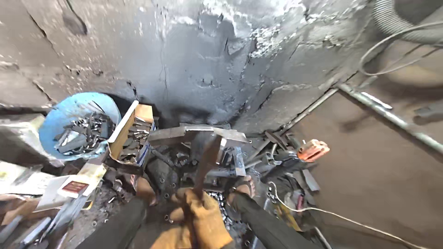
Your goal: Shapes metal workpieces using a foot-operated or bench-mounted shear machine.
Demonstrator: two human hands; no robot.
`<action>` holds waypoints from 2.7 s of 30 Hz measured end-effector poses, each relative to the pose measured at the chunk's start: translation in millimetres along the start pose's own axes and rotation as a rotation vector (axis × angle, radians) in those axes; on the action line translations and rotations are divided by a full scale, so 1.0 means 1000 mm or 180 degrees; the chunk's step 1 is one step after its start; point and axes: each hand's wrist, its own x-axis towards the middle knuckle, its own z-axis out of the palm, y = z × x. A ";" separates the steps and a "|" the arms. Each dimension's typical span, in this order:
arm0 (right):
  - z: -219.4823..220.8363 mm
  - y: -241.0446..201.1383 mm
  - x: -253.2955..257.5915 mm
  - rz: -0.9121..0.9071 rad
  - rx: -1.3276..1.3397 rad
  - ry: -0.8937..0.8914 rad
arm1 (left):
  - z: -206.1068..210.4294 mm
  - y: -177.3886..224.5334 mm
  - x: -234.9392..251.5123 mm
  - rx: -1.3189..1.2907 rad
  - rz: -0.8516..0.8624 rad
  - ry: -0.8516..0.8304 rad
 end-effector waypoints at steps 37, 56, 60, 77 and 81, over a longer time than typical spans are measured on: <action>-0.194 -0.153 0.106 -0.3273 -0.5335 0.0814 | -0.190 0.093 0.120 0.2921 0.0018 0.1143; -0.163 -0.153 0.105 -0.2872 -0.5045 0.0879 | -0.192 0.097 0.076 0.2943 -0.0347 0.1696; -0.159 -0.154 0.103 -0.2760 -0.5088 0.0861 | -0.180 0.073 0.091 0.2791 0.0177 0.2299; -0.151 -0.118 0.132 -0.2603 -0.5367 0.0535 | -0.164 0.037 0.135 0.2265 0.0214 0.2140; -0.149 -0.107 0.148 -0.2552 -0.5136 0.0416 | -0.169 0.054 0.145 0.2616 -0.0053 0.1720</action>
